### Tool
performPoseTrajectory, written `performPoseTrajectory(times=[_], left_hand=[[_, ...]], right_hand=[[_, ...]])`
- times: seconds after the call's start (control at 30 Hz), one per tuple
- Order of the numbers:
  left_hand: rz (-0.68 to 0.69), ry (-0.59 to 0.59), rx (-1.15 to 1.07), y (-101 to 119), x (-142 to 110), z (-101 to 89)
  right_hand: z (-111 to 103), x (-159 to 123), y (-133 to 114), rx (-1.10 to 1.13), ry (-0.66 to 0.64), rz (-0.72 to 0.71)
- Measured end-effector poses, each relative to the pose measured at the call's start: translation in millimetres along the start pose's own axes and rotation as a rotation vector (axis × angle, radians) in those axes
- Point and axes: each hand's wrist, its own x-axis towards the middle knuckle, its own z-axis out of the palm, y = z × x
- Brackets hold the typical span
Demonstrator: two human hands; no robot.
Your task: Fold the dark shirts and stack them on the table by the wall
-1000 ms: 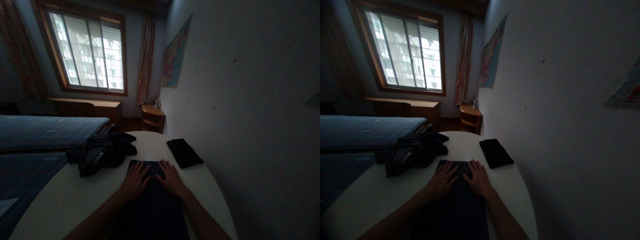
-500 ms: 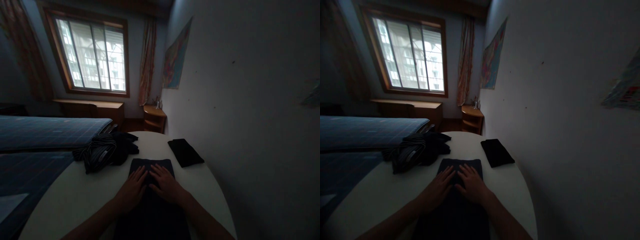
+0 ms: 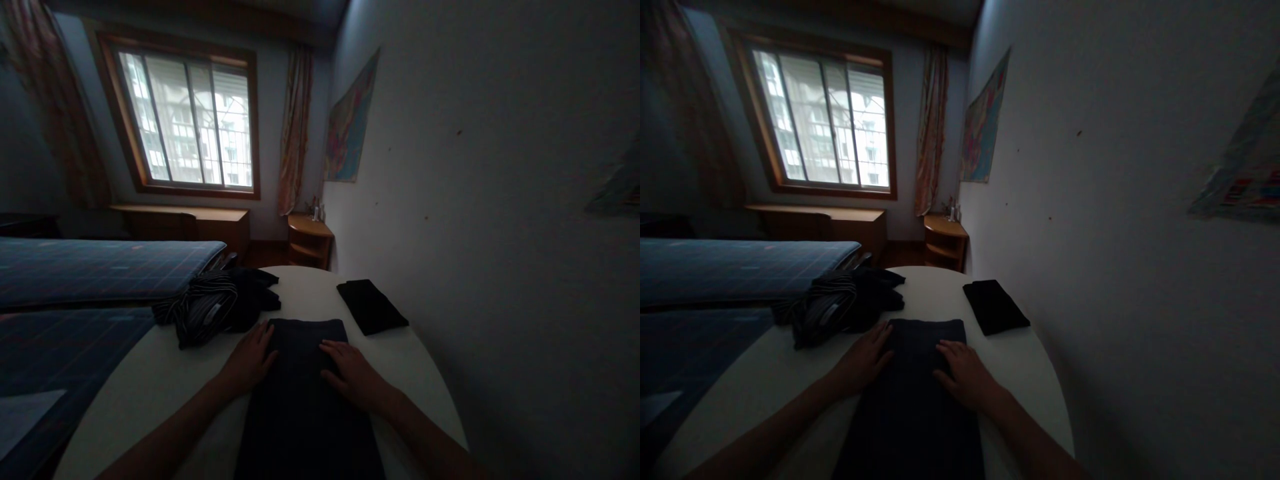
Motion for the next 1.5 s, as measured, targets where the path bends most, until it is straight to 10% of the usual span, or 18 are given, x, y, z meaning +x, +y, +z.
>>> performPoseTrajectory(times=[0.33,0.67,0.87,1.13,1.5], left_hand=[[0.004,-0.132,-0.204,-11.8,81.9,-10.4],[0.094,-0.384,-0.302,-16.9,110.3,-24.2],[0.131,-0.377,-0.317,-19.9,112.5,-28.0],[0.13,-0.188,-0.32,-11.5,107.1,-59.1],[0.239,-0.112,-0.418,6.0,47.7,-97.1]], right_hand=[[-16.6,77.4,57.9,-0.043,-0.027,0.143],[-26.1,103.4,77.5,0.149,-0.157,0.228],[-36.1,99.4,81.8,0.308,-0.233,0.247],[-56.1,93.7,64.3,0.269,0.041,0.161],[-80.6,37.6,29.0,0.258,0.188,-0.052]])
